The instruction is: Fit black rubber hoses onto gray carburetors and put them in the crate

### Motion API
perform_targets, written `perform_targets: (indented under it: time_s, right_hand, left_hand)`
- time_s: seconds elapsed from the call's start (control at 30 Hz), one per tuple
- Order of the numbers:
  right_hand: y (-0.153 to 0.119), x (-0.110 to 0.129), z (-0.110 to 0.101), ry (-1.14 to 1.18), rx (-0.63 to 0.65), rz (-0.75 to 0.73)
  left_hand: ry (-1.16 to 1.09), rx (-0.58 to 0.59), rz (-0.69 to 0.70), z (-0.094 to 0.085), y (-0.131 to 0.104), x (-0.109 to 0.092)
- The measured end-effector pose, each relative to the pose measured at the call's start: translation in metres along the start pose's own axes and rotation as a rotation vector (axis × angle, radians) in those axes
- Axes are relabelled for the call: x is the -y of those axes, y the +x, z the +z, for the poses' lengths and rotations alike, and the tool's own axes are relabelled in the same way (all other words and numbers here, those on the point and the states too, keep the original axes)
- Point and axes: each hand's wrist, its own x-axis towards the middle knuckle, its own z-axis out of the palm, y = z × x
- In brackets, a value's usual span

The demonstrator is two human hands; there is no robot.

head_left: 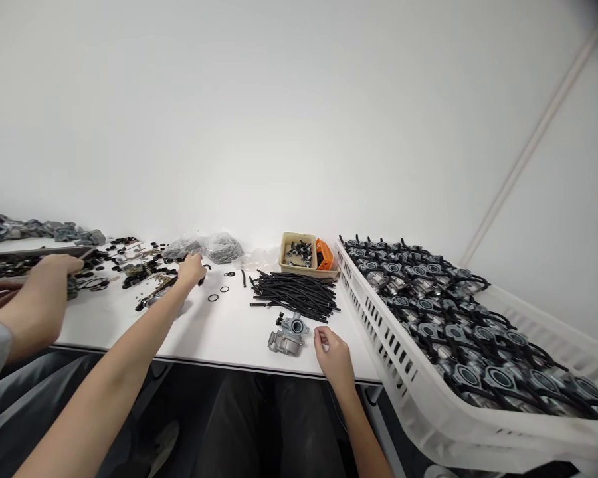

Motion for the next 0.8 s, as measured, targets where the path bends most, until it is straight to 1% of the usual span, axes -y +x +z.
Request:
perform_targets:
  time_s: [0.1,0.17,0.23,0.3,0.4,0.47,0.5,0.53,0.6,0.7,0.73,0.8]
  right_hand:
    - [0.0,0.001,-0.001,0.004,-0.001,-0.004]
    - [0.0,0.001,-0.001,0.008,-0.006,-0.005]
    - [0.0,0.001,-0.001,0.011,-0.007,-0.008]
    - [0.0,0.0,0.0,0.011,-0.004,-0.008]
    - [-0.001,-0.001,0.001,0.007,0.001,-0.004]
    - [-0.001,-0.001,0.001,0.003,0.002,0.0]
    - [-0.001,-0.001,0.001,0.001,0.004,0.0]
    - [0.0,-0.001,0.001,0.001,0.006,0.0]
    - [0.0,0.0,0.001,0.001,0.008,-0.001]
    - [0.0,0.0,0.001,0.005,0.007,-0.002]
    - [0.001,0.0,0.001,0.008,0.009,-0.002]
    - [0.001,-0.001,0.001,0.015,0.013,-0.003]
  left_hand:
    - [-0.029,0.031,0.022,0.001,0.001,0.002]
    - [-0.051,0.039,0.038,-0.006,-0.003,0.009]
    - [-0.077,0.025,0.046,-0.018,-0.012,0.02]
    - [-0.105,-0.022,0.035,-0.033,-0.025,0.035]
    - [-0.145,-0.125,-0.019,-0.056,-0.05,0.06]
    - [-0.182,-0.163,-0.028,-0.066,-0.069,0.075]
    - [-0.202,-0.179,-0.036,-0.068,-0.079,0.081]
    - [-0.223,-0.196,-0.041,-0.068,-0.088,0.088]
    - [-0.267,-0.225,-0.051,-0.061,-0.106,0.098]
    - [-0.327,-0.26,-0.067,-0.041,-0.125,0.11]
    - [-0.345,-0.256,-0.071,-0.033,-0.13,0.112]
    - [-0.383,-0.211,-0.071,-0.02,-0.137,0.115]
